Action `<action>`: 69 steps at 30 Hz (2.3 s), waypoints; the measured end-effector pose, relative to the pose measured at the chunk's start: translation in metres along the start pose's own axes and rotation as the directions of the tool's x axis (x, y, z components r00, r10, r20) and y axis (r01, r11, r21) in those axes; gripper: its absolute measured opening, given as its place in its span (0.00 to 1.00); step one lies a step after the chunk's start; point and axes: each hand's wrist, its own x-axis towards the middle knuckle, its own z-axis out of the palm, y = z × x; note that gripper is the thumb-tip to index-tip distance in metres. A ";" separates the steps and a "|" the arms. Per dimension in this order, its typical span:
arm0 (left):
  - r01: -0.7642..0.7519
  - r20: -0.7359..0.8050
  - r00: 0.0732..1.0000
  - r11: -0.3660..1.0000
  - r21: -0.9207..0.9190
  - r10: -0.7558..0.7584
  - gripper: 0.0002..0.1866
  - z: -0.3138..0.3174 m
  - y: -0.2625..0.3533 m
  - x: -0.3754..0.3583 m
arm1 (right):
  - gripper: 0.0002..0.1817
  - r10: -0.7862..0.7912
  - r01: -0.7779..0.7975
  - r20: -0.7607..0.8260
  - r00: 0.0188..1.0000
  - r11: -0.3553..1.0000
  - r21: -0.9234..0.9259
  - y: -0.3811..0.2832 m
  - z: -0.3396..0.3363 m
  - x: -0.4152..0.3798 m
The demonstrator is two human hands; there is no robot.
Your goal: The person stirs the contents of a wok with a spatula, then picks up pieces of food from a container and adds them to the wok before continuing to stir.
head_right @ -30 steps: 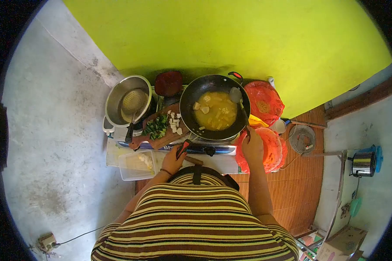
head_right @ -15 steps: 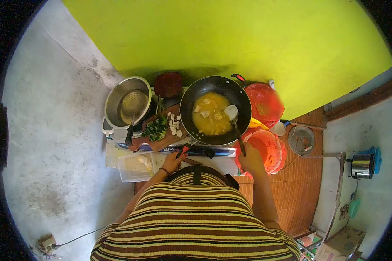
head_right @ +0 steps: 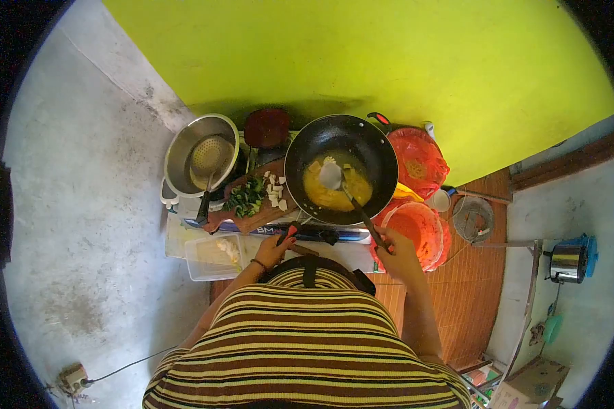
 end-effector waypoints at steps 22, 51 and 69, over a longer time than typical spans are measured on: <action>0.053 0.037 0.998 0.989 -0.138 -0.049 0.21 -0.003 0.002 0.001 | 0.24 -0.370 0.207 -0.305 0.878 0.865 -0.456 0.006 0.039 0.047; 0.083 0.060 0.995 0.993 -0.088 -0.078 0.28 -0.006 0.015 0.009 | 0.23 -0.278 0.204 -0.134 0.951 0.893 -0.402 0.015 -0.002 -0.025; -0.126 -0.052 0.991 0.980 -0.151 0.120 0.20 0.000 0.013 0.005 | 0.19 0.065 -0.066 -0.385 0.920 0.998 0.011 0.050 0.024 0.068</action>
